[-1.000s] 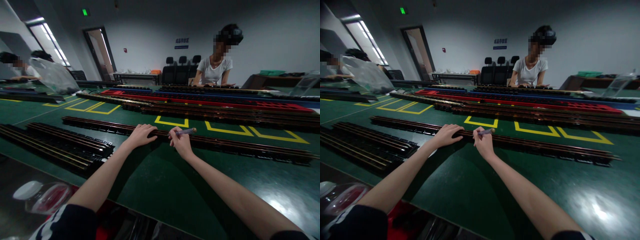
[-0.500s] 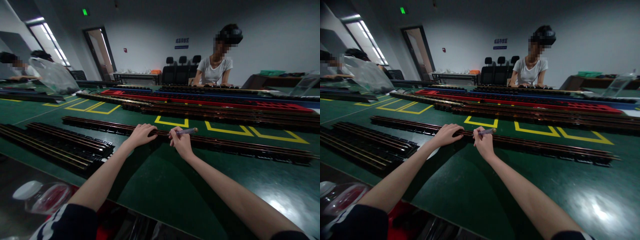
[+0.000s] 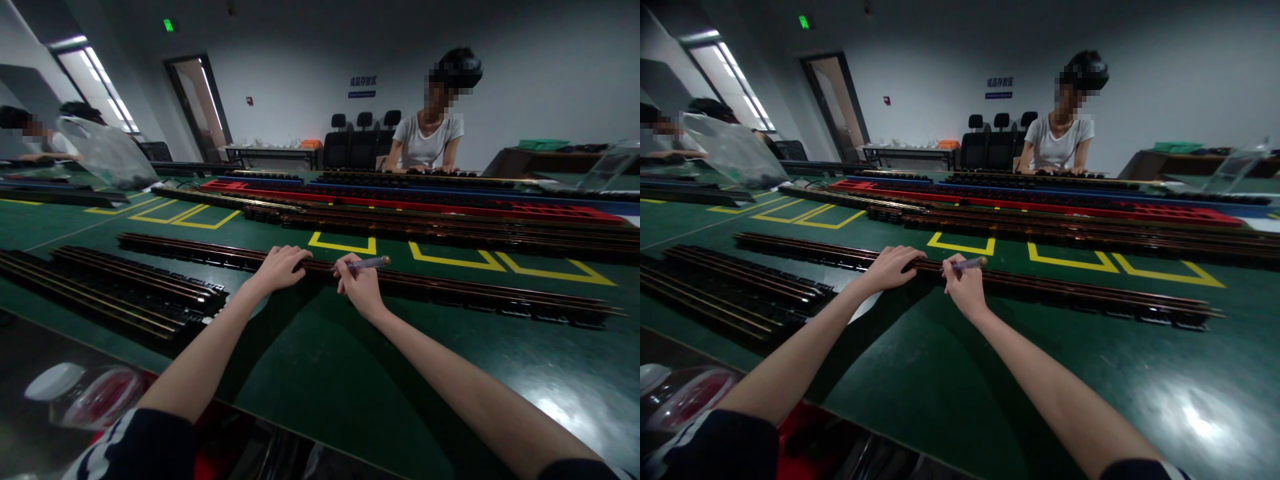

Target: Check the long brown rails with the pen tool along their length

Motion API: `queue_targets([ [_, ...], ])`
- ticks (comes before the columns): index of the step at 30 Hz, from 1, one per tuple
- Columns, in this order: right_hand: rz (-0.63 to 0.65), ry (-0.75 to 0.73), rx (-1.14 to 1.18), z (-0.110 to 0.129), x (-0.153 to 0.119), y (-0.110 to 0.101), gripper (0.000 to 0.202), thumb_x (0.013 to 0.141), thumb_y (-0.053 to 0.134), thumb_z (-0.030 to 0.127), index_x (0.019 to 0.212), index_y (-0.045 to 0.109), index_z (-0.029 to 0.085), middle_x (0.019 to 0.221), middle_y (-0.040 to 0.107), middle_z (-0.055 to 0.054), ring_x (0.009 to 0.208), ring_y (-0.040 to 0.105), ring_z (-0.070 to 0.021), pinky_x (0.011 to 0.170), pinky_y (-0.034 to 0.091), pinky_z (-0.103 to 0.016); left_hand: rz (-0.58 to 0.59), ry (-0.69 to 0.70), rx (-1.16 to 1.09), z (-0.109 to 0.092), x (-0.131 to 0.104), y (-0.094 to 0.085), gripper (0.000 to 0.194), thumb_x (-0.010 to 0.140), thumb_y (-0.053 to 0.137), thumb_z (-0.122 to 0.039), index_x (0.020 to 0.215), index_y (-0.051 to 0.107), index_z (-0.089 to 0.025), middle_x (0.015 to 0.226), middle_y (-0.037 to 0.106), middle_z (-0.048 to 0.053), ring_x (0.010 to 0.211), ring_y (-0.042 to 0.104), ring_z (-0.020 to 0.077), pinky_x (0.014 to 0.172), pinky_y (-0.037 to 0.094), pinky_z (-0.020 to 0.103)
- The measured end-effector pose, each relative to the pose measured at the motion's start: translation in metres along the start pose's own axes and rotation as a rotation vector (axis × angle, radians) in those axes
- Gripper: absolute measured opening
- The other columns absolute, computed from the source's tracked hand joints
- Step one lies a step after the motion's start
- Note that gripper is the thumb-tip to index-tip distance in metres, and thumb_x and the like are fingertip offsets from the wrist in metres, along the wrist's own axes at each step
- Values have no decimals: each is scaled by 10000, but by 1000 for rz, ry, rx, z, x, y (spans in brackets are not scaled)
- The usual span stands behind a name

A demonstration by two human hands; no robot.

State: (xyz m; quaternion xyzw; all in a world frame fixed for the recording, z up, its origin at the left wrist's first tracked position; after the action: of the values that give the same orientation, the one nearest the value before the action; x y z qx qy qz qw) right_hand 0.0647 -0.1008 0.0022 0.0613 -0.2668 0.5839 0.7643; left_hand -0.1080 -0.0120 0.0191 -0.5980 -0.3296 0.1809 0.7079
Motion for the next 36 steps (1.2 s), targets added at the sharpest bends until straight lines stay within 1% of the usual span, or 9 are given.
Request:
queue_targets([
  [5,-1,-3,-46,-1,0,0,252,880,471,369,719,518,181,599,585,4,377,538,-90,367,409,-193,1,11,5,-1,0,-1,475,762,392,-90,1191,533,-237,1169,625,55,1046,556,241,879,381,411],
  [9,17,-18,-55,-1,0,-1,246,878,482,369,731,531,178,615,608,-4,381,540,-92,373,413,-198,10,9,-3,1,-1,2,544,754,344,-31,1228,510,-240,1211,613,45,1079,546,241,883,375,416],
  [12,20,-16,-60,-1,1,-1,250,878,479,374,735,534,177,609,612,-8,385,547,-99,378,418,-203,29,15,-23,3,-1,5,548,760,338,-27,1236,505,-241,1222,611,41,1089,546,235,888,376,405],
  [17,-22,20,-68,-1,1,-2,261,879,466,380,719,523,182,595,602,-4,384,549,-101,379,423,-206,44,17,-43,4,-1,6,540,766,324,-30,1231,512,-230,1213,616,48,1077,558,226,887,394,382],
  [27,-115,5,-30,-3,-3,-4,281,880,472,410,722,513,181,585,570,2,391,547,-101,351,404,-201,42,20,-37,5,-2,7,546,757,332,-36,1242,513,-211,1206,612,69,1078,554,234,905,398,397],
  [31,-82,8,-14,-4,-2,-3,275,882,473,403,721,505,183,592,568,5,392,554,-104,353,398,-202,44,16,-23,5,-2,7,551,757,332,-33,1244,508,-221,1209,611,58,1082,552,225,910,394,384],
  [36,-48,22,8,-4,-1,-4,289,883,465,428,730,499,185,598,561,10,399,549,-97,356,392,-195,42,15,-13,4,-2,7,540,766,322,-34,1245,505,-205,1217,609,60,1075,556,226,906,398,383],
])
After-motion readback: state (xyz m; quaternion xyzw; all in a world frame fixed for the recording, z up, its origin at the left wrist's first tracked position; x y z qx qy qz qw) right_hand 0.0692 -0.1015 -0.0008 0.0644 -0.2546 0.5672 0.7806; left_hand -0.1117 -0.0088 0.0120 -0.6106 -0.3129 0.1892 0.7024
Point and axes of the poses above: each hand's wrist, its own x-axis towards the middle knuckle, its own y-axis out of the palm, z = x × y, the point moved 1 cm from there along x, towards the middle knuckle
